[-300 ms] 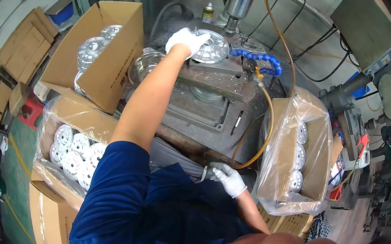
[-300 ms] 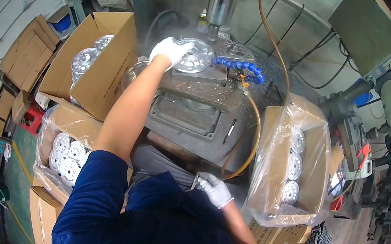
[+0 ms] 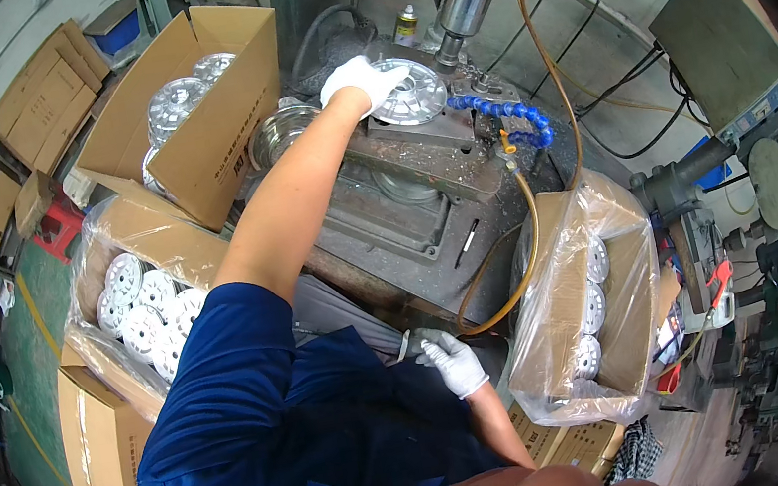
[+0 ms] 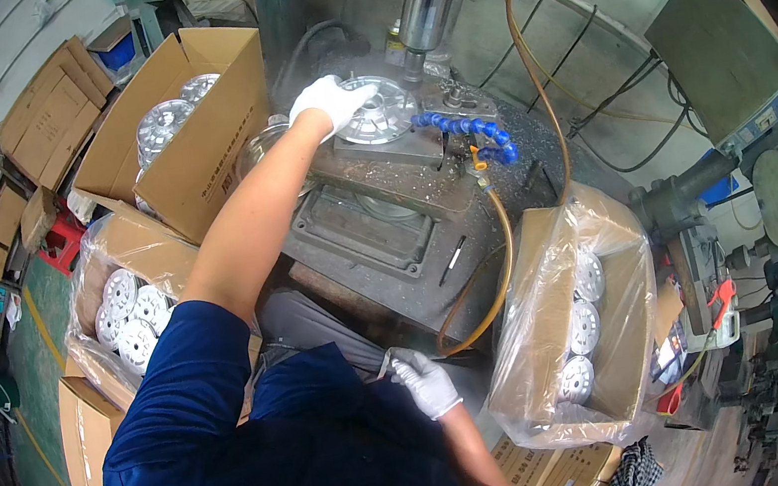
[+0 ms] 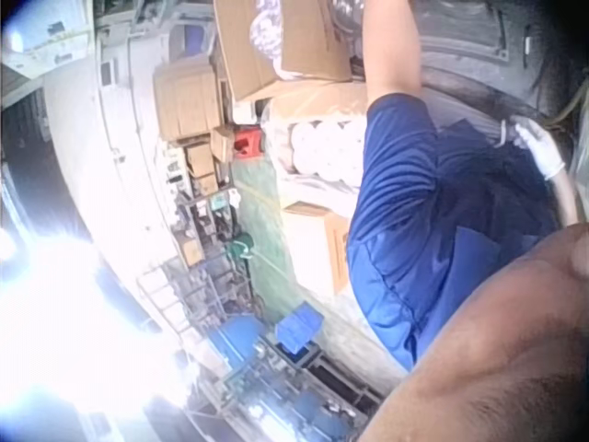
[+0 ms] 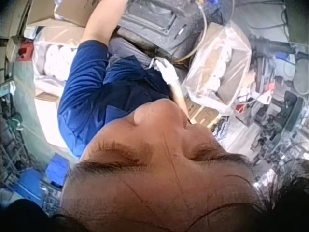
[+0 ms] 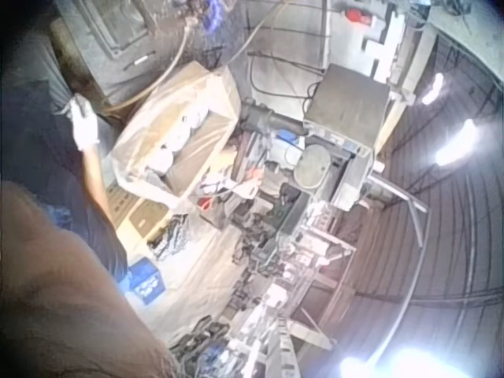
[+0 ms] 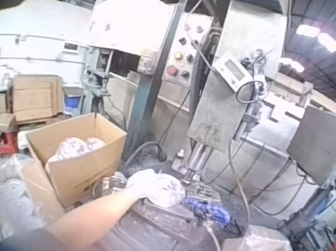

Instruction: Picking circular metal parts from a box, placing them onto a machine fixture for inspection or testing, and then placing them into an output box.

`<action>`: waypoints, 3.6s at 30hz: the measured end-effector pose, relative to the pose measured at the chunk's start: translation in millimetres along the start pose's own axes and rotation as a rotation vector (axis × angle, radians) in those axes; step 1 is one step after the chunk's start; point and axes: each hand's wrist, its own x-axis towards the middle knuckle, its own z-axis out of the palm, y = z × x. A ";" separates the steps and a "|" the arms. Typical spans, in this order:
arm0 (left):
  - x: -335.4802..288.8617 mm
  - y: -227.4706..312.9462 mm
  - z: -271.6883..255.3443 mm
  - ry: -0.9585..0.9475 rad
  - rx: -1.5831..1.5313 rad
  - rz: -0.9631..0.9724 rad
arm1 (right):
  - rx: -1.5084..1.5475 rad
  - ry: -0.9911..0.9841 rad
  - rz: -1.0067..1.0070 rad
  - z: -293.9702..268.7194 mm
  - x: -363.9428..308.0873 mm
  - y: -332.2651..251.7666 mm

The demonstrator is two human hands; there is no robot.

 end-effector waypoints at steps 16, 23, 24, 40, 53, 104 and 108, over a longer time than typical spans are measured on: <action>4.0 -3.5 4.1 0.030 -0.011 0.032 | -0.055 0.024 -0.048 -4.0 -14.0 3.7; 4.5 -4.2 5.0 0.050 -0.007 0.071 | -0.071 0.065 -0.077 -5.5 -25.0 2.8; 3.6 -4.1 4.9 0.071 -0.005 0.073 | -0.073 0.069 -0.083 -6.1 -26.7 2.2; -83.2 -97.0 -38.8 -0.044 -1.325 -0.045 | -0.401 0.216 -0.094 -12.7 -61.5 -17.4; -270.7 -35.8 87.6 -1.129 -1.107 -0.391 | -0.818 0.010 -0.977 -37.4 -82.6 -145.5; -314.6 -518.7 -85.9 0.607 -0.977 -1.119 | -0.697 0.051 -0.056 -244.7 -122.7 -128.7; -299.1 -563.4 -65.1 0.705 -0.886 -0.915 | -0.718 -0.007 -0.110 -137.2 -98.7 -118.8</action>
